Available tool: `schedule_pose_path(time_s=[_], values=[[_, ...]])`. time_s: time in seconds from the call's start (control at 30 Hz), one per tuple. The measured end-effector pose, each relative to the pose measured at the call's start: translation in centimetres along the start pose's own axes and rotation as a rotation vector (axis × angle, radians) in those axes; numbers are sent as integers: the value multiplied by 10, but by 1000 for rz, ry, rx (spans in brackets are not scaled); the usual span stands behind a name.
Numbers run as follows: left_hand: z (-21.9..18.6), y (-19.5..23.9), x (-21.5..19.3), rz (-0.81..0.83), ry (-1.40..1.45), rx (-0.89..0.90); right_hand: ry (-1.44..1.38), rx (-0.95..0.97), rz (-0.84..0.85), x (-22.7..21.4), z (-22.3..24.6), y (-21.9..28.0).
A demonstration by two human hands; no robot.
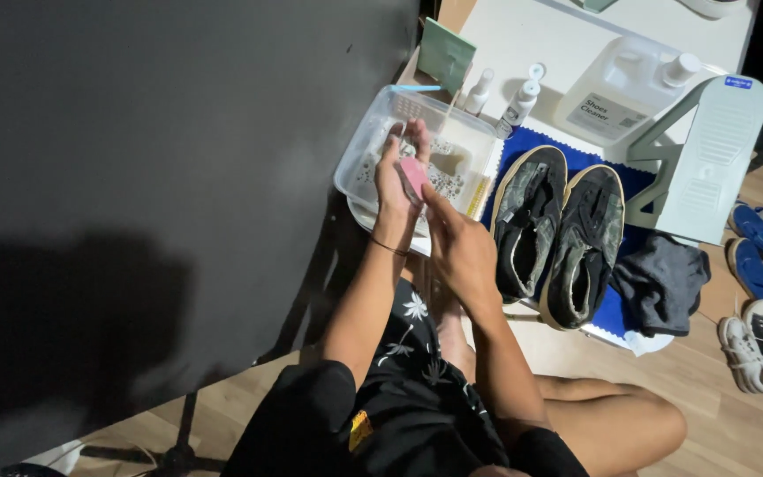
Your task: The person sits on the floor and cleans a pair of black shoes. They apply liquid from a bottle into a plastic container with water, then use a pink brush to scrub the shoes and the laces.
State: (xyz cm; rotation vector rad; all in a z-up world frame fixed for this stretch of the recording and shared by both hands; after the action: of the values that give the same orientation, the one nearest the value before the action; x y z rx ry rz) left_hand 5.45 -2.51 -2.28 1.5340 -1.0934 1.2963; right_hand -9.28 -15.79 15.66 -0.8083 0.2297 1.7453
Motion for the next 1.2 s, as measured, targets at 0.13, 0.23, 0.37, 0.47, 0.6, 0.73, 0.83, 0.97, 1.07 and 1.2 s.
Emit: schedule_pose_path(time_s=[0.13, 0.23, 0.37, 0.47, 0.6, 0.73, 0.83, 0.97, 1.07, 1.2], values=[[-7, 16, 36, 48, -62, 24, 60, -62, -84, 4, 1, -4], [-4, 45, 83, 83, -125, -53, -80, -105, -148, 12, -10, -34], [20, 49, 74, 56, -53, -321, -92, -136, -201, -2, -1, -47], [5, 37, 79, 90, -109, -117, -22, -81, -90, 6, -9, -34], [1, 25, 81, 135, -122, -39, -51, -33, -51, -12, 3, -12], [-8, 32, 67, 137, -191, 48, -80, -24, -67, -25, 4, 1], [-4, 43, 74, 159, -245, 93, -66, -123, -143, -10, -10, -9], [-13, 57, 82, 182, -253, 178, -30, -177, -234, -12, -9, -25], [-17, 59, 91, 185, -274, 228, -62, -175, -269, -12, -11, -35], [-14, 33, 78, 157, -273, 165, -21, -107, -136, 0, -3, -30]])
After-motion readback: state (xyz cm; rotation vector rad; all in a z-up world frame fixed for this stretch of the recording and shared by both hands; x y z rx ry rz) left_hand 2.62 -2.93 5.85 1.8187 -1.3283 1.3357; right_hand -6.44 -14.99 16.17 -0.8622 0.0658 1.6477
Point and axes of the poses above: each hand's wrist, its own y-axis away from the middle knuckle, its own x-axis out of the palm, z = x × y, the point moved 10 cm from there along -y, towards the middle knuckle, and after that the axes turned 11 degrees about -y, right-handed, at the moved point
